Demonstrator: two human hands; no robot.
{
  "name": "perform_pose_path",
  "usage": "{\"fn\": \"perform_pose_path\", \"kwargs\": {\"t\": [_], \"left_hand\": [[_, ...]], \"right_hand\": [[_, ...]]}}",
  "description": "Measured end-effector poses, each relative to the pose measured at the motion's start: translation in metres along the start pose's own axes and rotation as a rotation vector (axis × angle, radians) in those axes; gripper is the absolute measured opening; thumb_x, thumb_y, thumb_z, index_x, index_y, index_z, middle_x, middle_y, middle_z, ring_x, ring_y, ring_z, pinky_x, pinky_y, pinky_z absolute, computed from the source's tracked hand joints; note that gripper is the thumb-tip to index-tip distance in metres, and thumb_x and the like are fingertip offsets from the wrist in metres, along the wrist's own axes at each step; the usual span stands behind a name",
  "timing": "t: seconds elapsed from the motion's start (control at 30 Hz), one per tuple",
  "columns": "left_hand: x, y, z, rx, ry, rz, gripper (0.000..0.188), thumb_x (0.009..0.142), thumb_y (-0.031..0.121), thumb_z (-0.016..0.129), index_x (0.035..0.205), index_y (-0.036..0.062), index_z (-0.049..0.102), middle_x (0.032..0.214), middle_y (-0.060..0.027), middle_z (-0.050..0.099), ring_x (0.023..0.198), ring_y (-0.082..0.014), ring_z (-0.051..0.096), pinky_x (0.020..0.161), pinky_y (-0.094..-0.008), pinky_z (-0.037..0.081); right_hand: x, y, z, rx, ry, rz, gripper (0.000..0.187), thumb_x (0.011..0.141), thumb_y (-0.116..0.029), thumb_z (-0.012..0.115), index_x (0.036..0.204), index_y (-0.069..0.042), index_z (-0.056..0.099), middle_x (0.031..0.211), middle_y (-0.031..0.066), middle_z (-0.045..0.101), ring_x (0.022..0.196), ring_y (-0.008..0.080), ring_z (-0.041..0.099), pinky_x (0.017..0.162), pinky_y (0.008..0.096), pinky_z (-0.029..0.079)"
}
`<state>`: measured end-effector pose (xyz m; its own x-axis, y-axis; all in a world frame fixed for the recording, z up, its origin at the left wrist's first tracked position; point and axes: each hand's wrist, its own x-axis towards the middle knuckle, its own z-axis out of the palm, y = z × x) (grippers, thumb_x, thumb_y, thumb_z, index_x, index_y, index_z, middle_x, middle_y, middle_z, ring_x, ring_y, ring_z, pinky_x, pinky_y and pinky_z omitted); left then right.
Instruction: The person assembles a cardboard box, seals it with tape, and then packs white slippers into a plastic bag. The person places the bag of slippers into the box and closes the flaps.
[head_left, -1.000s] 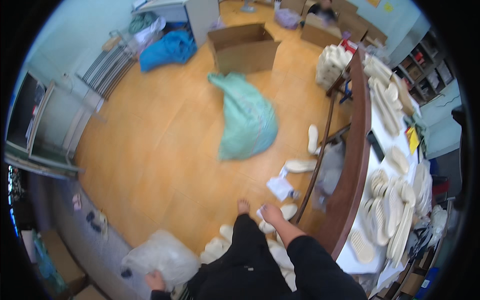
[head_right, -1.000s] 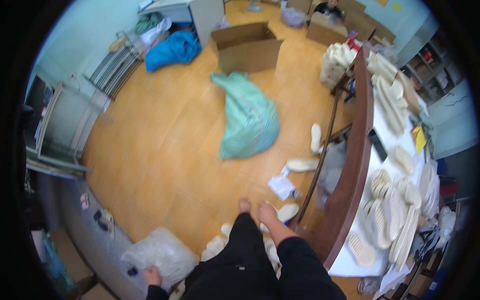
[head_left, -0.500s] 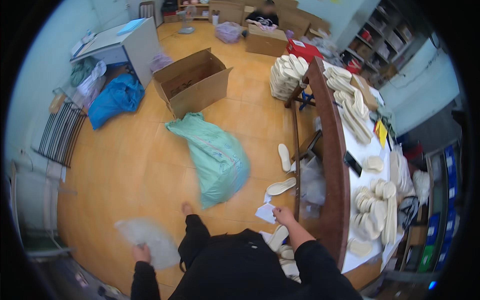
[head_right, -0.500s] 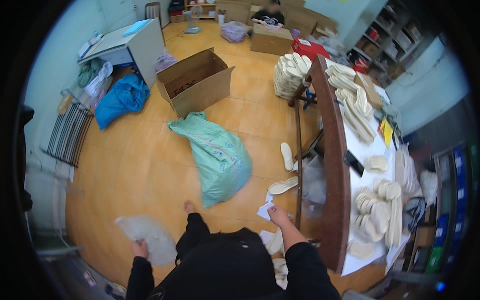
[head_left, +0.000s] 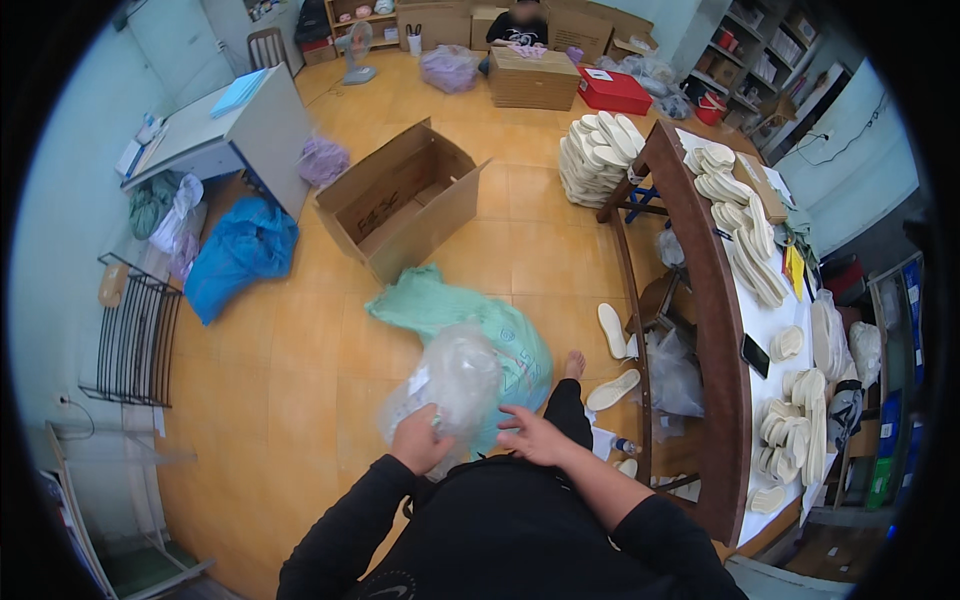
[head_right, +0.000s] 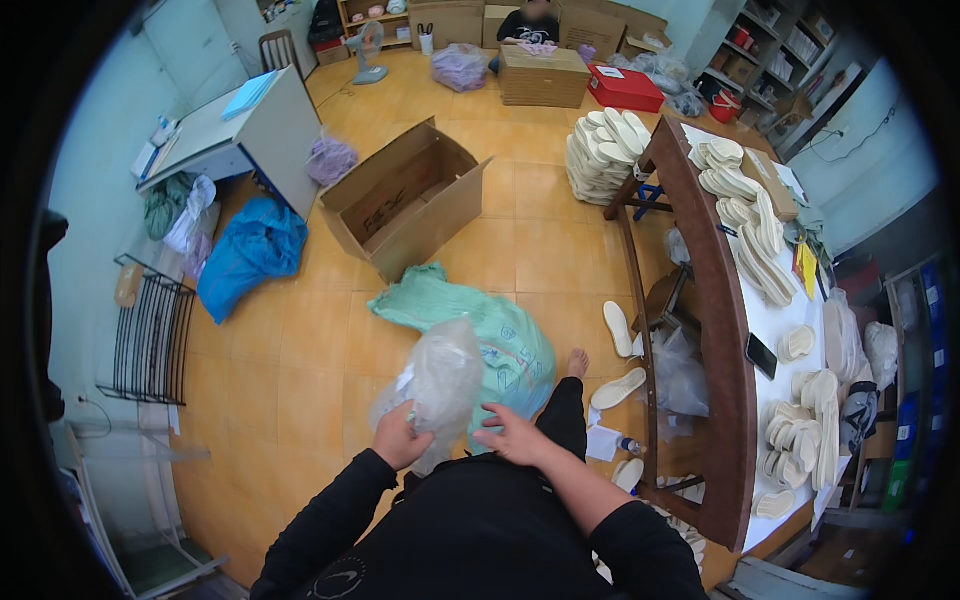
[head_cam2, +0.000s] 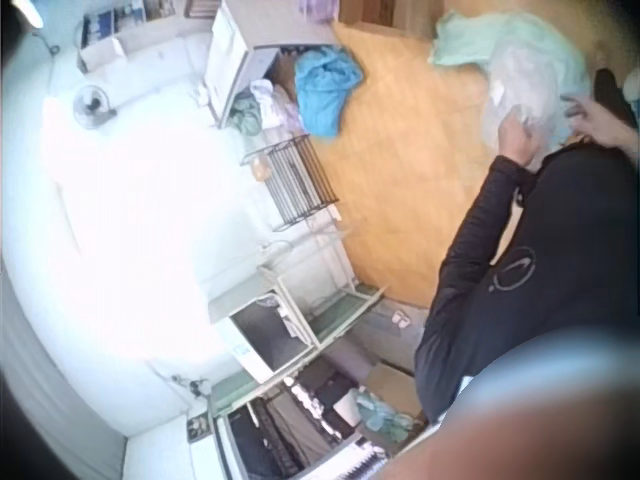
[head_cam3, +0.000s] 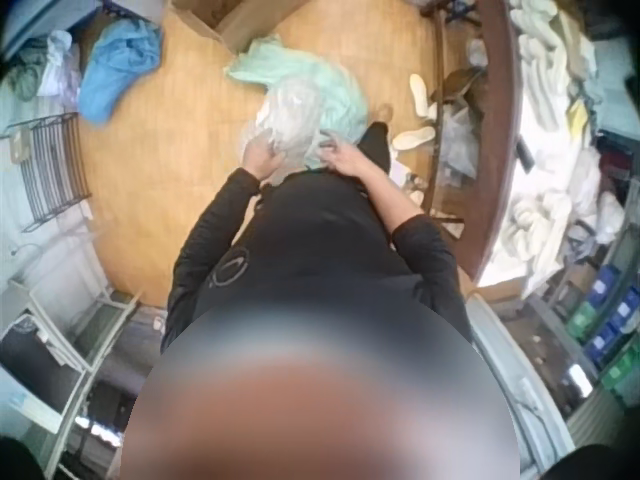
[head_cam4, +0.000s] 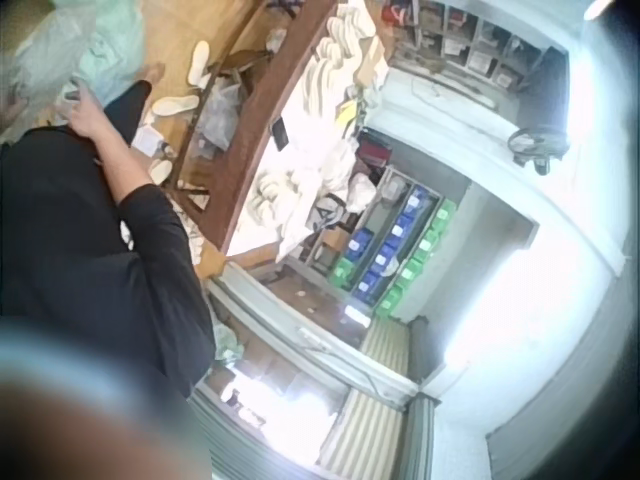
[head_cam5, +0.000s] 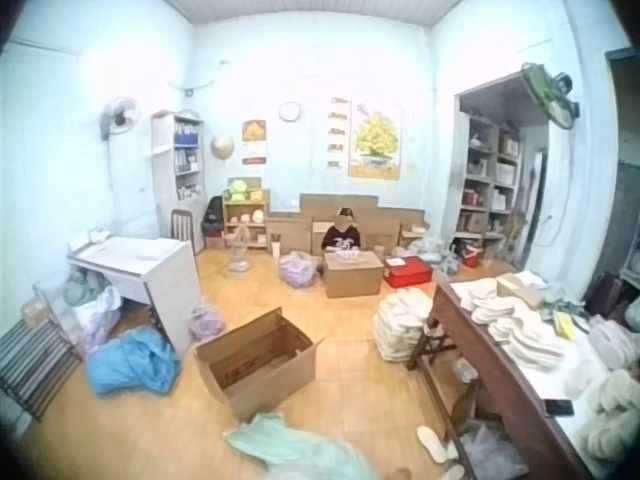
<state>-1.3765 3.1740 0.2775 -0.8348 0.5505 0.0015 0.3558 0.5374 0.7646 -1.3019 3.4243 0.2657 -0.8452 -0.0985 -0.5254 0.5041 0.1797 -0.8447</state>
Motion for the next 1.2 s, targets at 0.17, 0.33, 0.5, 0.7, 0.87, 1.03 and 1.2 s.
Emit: {"fn": "perform_pose_path", "kwargs": {"t": [0.17, 0.33, 0.5, 0.7, 0.87, 1.03, 1.2], "left_hand": [[0.142, 0.038, 0.041, -0.146, -0.346, 0.208, 0.042, 0.082, 0.023, 0.069, 0.116, 0.0023, 0.057, 0.113, -0.0181, 0.058, 0.105, -0.0375, 0.058, 0.088, -0.0421, 0.049], [0.295, 0.041, 0.121, -0.205, -0.414, 0.085, 0.058, 0.086, 0.028, 0.071, 0.136, 0.0047, 0.051, 0.126, -0.0185, 0.058, 0.116, -0.0366, 0.057, 0.098, -0.0395, 0.047], [0.370, 0.030, 0.101, 0.076, -0.205, -0.449, 0.041, 0.086, 0.020, 0.070, 0.121, 0.0021, 0.062, 0.113, -0.0211, 0.066, 0.106, -0.0374, 0.064, 0.092, -0.0412, 0.051], [0.451, -0.023, 0.043, 0.036, 0.251, -0.653, 0.031, 0.088, 0.015, 0.067, 0.116, 0.0006, 0.064, 0.099, -0.0133, 0.069, 0.090, -0.0250, 0.068, 0.075, -0.0367, 0.052], [0.553, -0.095, 0.043, -0.045, 0.372, -0.629, 0.032, 0.093, 0.019, 0.064, 0.118, -0.0014, 0.063, 0.104, -0.0167, 0.069, 0.093, -0.0253, 0.068, 0.084, -0.0359, 0.052], [0.676, -0.206, 0.038, -0.159, 0.431, -0.660, 0.031, 0.095, 0.022, 0.062, 0.114, -0.0014, 0.066, 0.105, -0.0157, 0.071, 0.096, -0.0248, 0.068, 0.088, -0.0353, 0.051], [0.796, -0.356, 0.042, 0.176, 0.332, -1.052, 0.029, 0.093, 0.025, 0.063, 0.107, 0.0008, 0.070, 0.103, -0.0166, 0.072, 0.098, -0.0277, 0.069, 0.088, -0.0360, 0.051]], "right_hand": [[0.087, -0.006, -0.062, 0.378, 0.192, 0.032, 0.048, 0.094, -0.032, 0.065, 0.128, 0.002, 0.057, 0.111, 0.0129, 0.068, 0.102, 0.0213, 0.064, 0.084, 0.0331, 0.052], [0.193, 0.010, -0.222, 0.412, 0.486, 0.064, 0.040, 0.094, -0.022, 0.064, 0.123, 0.007, 0.059, 0.115, 0.0144, 0.067, 0.105, 0.0244, 0.063, 0.094, 0.0361, 0.048], [0.233, -0.021, -0.405, 0.148, 0.490, -0.036, 0.032, 0.089, -0.015, 0.063, 0.117, 0.000, 0.064, 0.109, 0.0205, 0.070, 0.104, 0.0318, 0.067, 0.091, 0.0388, 0.049], [0.270, -0.074, -0.570, -0.423, 0.449, -0.135, 0.030, 0.080, -0.005, 0.062, 0.110, -0.001, 0.064, 0.106, 0.0205, 0.065, 0.103, 0.0415, 0.061, 0.088, 0.0423, 0.050], [0.335, -0.092, -0.613, -0.746, 0.369, 0.021, 0.035, 0.078, -0.004, 0.059, 0.112, -0.007, 0.066, 0.110, 0.0163, 0.064, 0.104, 0.0385, 0.061, 0.091, 0.0438, 0.050], [0.394, -0.090, -0.624, -0.845, 0.428, 0.050, 0.038, 0.077, -0.003, 0.052, 0.111, -0.010, 0.068, 0.109, 0.0137, 0.065, 0.104, 0.0351, 0.062, 0.090, 0.0436, 0.050], [0.424, -0.125, -0.607, -0.921, 0.286, 0.349, 0.040, 0.069, -0.001, 0.055, 0.108, 0.003, 0.065, 0.107, 0.0268, 0.065, 0.096, 0.0439, 0.063, 0.086, 0.0495, 0.051]]}}
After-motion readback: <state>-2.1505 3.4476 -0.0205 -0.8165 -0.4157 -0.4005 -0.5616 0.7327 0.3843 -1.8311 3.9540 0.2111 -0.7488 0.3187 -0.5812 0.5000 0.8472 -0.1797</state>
